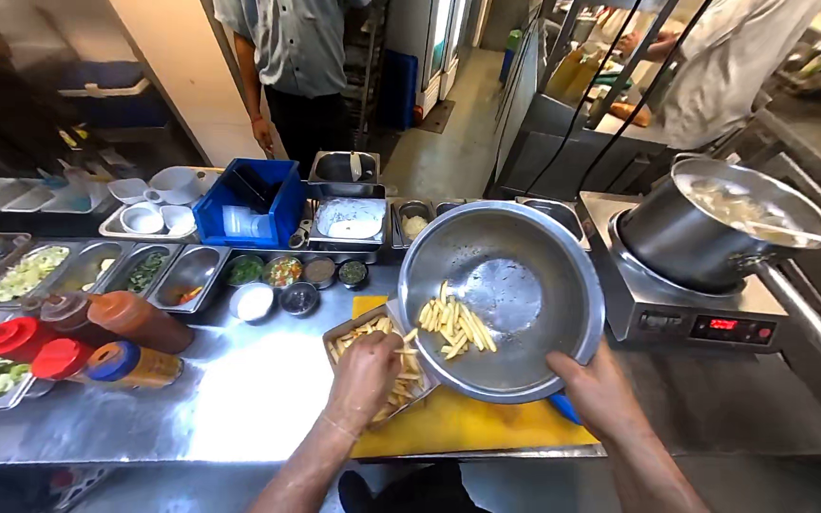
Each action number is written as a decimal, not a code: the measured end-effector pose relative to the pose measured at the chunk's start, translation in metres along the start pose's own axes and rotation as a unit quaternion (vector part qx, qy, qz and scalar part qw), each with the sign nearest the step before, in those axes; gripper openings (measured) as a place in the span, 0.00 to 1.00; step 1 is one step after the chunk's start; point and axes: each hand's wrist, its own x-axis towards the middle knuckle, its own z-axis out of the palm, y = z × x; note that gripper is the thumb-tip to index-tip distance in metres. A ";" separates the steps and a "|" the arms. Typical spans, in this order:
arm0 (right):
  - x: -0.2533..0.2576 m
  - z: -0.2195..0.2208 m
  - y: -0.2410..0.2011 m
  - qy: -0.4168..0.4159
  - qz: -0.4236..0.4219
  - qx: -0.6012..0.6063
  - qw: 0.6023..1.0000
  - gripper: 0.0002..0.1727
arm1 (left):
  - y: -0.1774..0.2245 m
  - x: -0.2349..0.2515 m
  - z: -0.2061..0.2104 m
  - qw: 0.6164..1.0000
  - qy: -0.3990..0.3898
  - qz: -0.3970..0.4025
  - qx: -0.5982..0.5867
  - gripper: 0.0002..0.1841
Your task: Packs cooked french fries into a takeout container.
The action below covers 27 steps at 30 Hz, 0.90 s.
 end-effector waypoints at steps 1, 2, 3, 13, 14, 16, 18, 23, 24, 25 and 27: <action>0.002 -0.004 0.003 0.006 0.003 0.019 1.000 0.46 | -0.011 -0.005 -0.002 1.000 0.010 -0.012 -0.011 0.08; 0.003 -0.007 0.007 0.016 0.009 0.040 0.999 0.44 | -0.022 -0.010 -0.004 0.999 0.008 -0.032 -0.018 0.09; 0.004 -0.011 0.010 0.025 0.020 0.059 0.998 0.43 | -0.031 -0.016 -0.007 0.998 -0.003 -0.057 -0.024 0.12; 0.021 -0.009 0.067 0.106 0.178 0.295 0.933 0.22 | -0.079 -0.044 0.015 0.721 0.057 -0.433 -0.539 0.34; 0.021 -0.006 0.070 0.107 0.185 0.303 0.929 0.22 | -0.082 -0.043 0.018 0.703 0.053 -0.427 -0.566 0.34; 0.019 -0.004 0.075 0.108 0.189 0.308 0.926 0.21 | -0.087 -0.044 0.020 0.687 0.052 -0.416 -0.593 0.32; 0.019 -0.006 0.078 0.105 0.188 0.311 0.926 0.20 | -0.091 -0.050 0.020 0.667 0.051 -0.391 -0.632 0.23; 0.025 -0.022 0.081 0.097 0.186 0.318 0.925 0.16 | -0.090 -0.091 0.027 0.554 0.138 -0.308 -0.761 0.20; 0.026 -0.025 0.082 0.093 0.186 0.313 0.927 0.16 | -0.087 -0.100 0.028 0.534 0.162 -0.301 -0.773 0.21; 0.029 -0.028 0.083 0.085 0.182 0.310 0.929 0.16 | -0.084 -0.109 0.028 0.517 0.184 -0.297 -0.781 0.22; 0.034 -0.033 0.089 0.057 0.163 0.320 0.932 0.16 | -0.076 -0.122 0.027 0.485 0.229 -0.292 -0.792 0.21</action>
